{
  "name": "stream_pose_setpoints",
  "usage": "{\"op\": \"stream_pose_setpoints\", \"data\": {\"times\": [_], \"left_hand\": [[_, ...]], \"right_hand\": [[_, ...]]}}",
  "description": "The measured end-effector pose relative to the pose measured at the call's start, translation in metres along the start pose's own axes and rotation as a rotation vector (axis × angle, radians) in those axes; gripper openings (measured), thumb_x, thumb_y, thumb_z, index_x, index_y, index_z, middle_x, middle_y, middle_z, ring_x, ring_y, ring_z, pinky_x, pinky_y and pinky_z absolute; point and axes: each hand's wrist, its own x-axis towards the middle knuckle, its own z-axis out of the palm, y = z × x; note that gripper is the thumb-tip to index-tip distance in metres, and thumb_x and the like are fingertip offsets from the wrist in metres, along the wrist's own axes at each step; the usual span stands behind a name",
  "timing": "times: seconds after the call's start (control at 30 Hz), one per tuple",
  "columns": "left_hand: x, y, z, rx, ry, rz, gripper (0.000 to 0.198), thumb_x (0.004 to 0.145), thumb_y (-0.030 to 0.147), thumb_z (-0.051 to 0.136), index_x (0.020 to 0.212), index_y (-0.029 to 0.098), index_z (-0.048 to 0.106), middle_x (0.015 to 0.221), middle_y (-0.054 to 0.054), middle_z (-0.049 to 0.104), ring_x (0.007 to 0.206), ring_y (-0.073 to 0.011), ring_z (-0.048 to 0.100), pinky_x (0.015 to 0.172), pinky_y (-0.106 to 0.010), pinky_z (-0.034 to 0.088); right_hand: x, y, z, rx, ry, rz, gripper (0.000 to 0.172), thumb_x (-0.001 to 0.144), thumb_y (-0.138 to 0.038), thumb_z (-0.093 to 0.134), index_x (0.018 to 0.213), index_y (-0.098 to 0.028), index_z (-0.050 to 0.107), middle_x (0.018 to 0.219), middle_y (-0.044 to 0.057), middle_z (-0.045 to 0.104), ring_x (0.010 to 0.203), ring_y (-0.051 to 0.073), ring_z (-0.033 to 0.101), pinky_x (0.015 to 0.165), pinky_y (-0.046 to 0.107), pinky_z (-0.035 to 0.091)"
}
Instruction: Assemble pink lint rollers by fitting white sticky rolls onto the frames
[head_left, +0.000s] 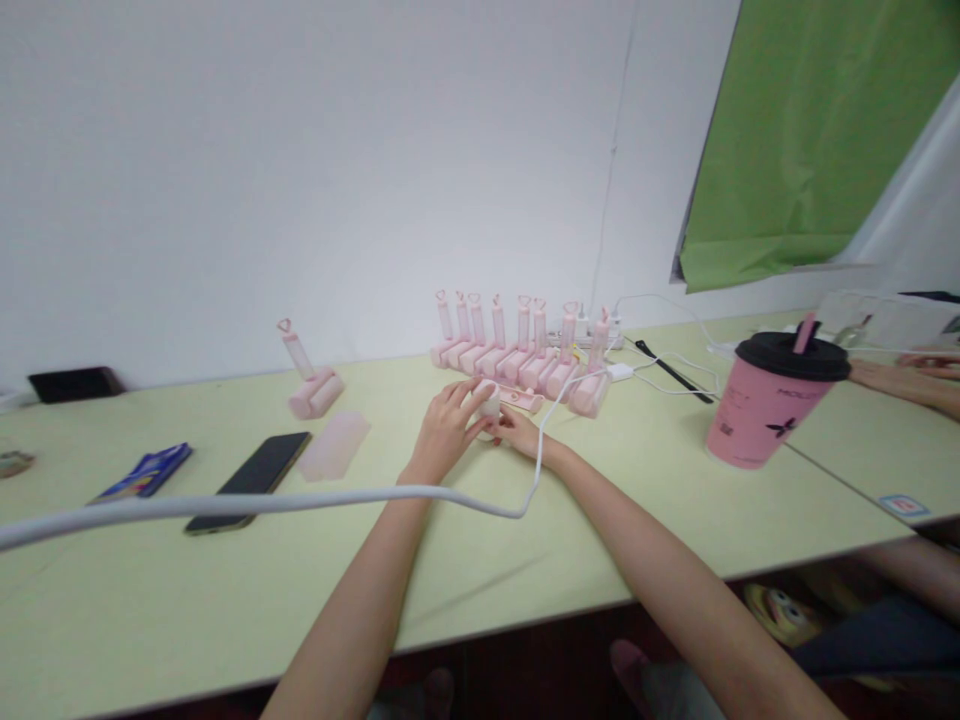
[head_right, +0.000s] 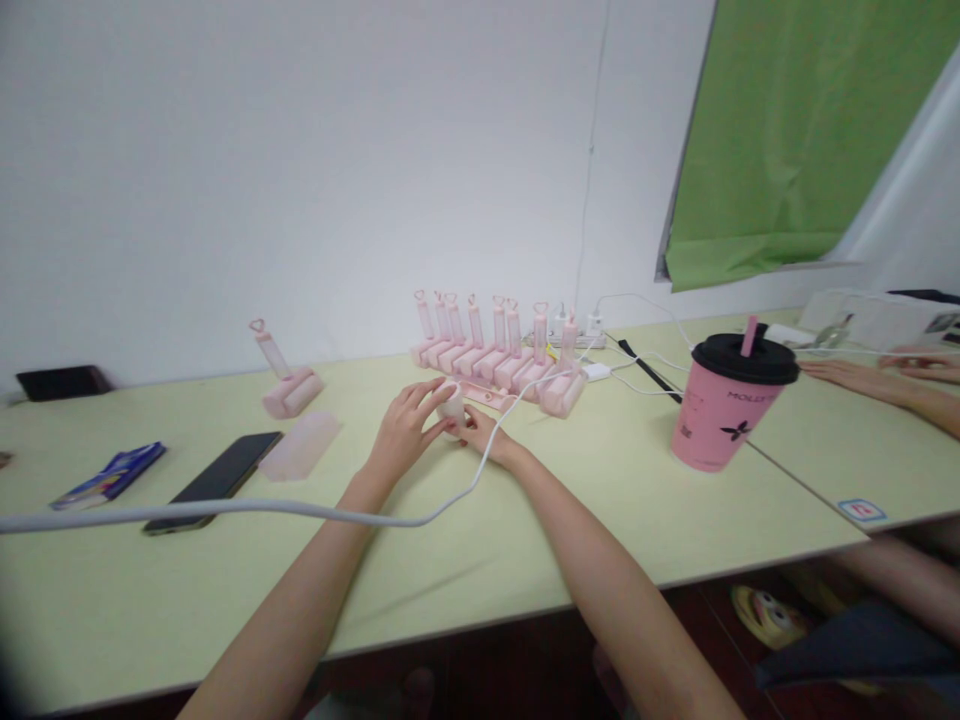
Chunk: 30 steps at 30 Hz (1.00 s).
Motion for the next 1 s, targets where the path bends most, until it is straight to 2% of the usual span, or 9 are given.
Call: {"op": "stream_pose_setpoints", "data": {"times": [0.13, 0.23, 0.33, 0.43, 0.57, 0.63, 0.8, 0.9, 1.0], "left_hand": [[-0.001, 0.000, 0.003, -0.070, 0.066, -0.045, 0.043, 0.085, 0.030, 0.048, 0.126, 0.022, 0.042, 0.127, -0.008, 0.048, 0.117, -0.0206, 0.040, 0.099, -0.038, 0.035], [-0.002, -0.002, 0.003, -0.092, 0.139, -0.125, 0.042, 0.084, 0.033, 0.050, 0.124, 0.020, 0.044, 0.127, -0.008, 0.047, 0.118, -0.0218, 0.039, 0.100, -0.040, 0.033], [-0.002, -0.007, 0.006, -0.120, 0.207, -0.227, 0.039, 0.083, 0.035, 0.050, 0.118, 0.019, 0.047, 0.126, -0.009, 0.049, 0.117, -0.0229, 0.040, 0.100, -0.041, 0.032], [-0.004, -0.016, 0.017, -0.240, 0.229, -0.346, 0.033, 0.083, 0.035, 0.050, 0.112, 0.018, 0.050, 0.114, -0.010, 0.056, 0.106, -0.0215, 0.049, 0.092, -0.038, 0.040], [-0.010, -0.028, 0.036, -0.446, 0.167, -0.494, 0.041, 0.081, 0.032, 0.052, 0.118, 0.017, 0.045, 0.102, -0.008, 0.061, 0.091, -0.0175, 0.057, 0.079, -0.031, 0.046], [-0.014, -0.031, 0.041, -0.431, 0.086, -0.534, 0.044, 0.080, 0.030, 0.053, 0.121, 0.018, 0.044, 0.098, -0.007, 0.061, 0.087, -0.0165, 0.058, 0.078, -0.031, 0.046], [-0.022, -0.034, 0.037, -0.146, -0.155, -0.481, 0.034, 0.082, 0.030, 0.051, 0.115, 0.023, 0.054, 0.097, -0.006, 0.056, 0.090, -0.0184, 0.055, 0.080, -0.031, 0.044], [-0.023, -0.035, 0.030, 0.014, -0.162, -0.407, 0.034, 0.082, 0.031, 0.051, 0.116, 0.026, 0.053, 0.101, -0.008, 0.052, 0.097, -0.0212, 0.050, 0.080, -0.031, 0.042], [-0.024, -0.039, 0.025, 0.147, -0.137, -0.404, 0.030, 0.082, 0.031, 0.052, 0.111, 0.026, 0.056, 0.109, -0.009, 0.049, 0.102, -0.0235, 0.046, 0.081, -0.034, 0.041]], "right_hand": [[-0.002, 0.000, -0.001, -0.113, 0.025, 0.014, 0.054, 0.064, -0.035, 0.069, 0.111, -0.017, 0.051, 0.075, -0.001, 0.056, 0.062, 0.010, 0.049, 0.057, 0.024, 0.042], [-0.001, -0.001, -0.004, -0.226, 0.077, 0.011, 0.059, 0.063, -0.036, 0.070, 0.115, -0.017, 0.052, 0.075, -0.001, 0.056, 0.061, 0.011, 0.047, 0.059, 0.025, 0.042], [0.000, -0.007, -0.009, -0.366, 0.178, -0.044, 0.056, 0.065, -0.033, 0.068, 0.117, -0.018, 0.053, 0.090, 0.004, 0.059, 0.072, 0.015, 0.050, 0.068, 0.030, 0.044], [-0.004, -0.014, -0.015, -0.551, 0.271, -0.178, 0.052, 0.069, -0.028, 0.065, 0.120, -0.024, 0.053, 0.107, 0.006, 0.055, 0.094, 0.020, 0.049, 0.084, 0.036, 0.040], [-0.014, -0.019, -0.019, -0.798, 0.328, -0.199, 0.052, 0.073, -0.024, 0.062, 0.124, -0.026, 0.050, 0.109, 0.007, 0.051, 0.100, 0.022, 0.047, 0.090, 0.036, 0.036], [-0.018, -0.019, -0.019, -0.911, 0.297, -0.198, 0.053, 0.072, -0.023, 0.063, 0.124, -0.025, 0.050, 0.111, 0.008, 0.049, 0.102, 0.022, 0.046, 0.091, 0.037, 0.035], [-0.021, -0.020, -0.018, -1.097, 0.188, -0.193, 0.053, 0.074, -0.023, 0.060, 0.125, -0.021, 0.047, 0.115, 0.012, 0.047, 0.106, 0.026, 0.044, 0.092, 0.040, 0.033], [-0.022, -0.027, -0.019, -1.135, 0.166, -0.236, 0.053, 0.074, -0.018, 0.056, 0.125, -0.021, 0.046, 0.113, 0.011, 0.049, 0.105, 0.026, 0.044, 0.089, 0.038, 0.034], [-0.023, -0.039, -0.021, -1.142, 0.234, -0.275, 0.037, 0.072, -0.007, 0.048, 0.106, -0.020, 0.057, 0.105, 0.008, 0.052, 0.100, 0.022, 0.046, 0.086, 0.034, 0.034]]}}
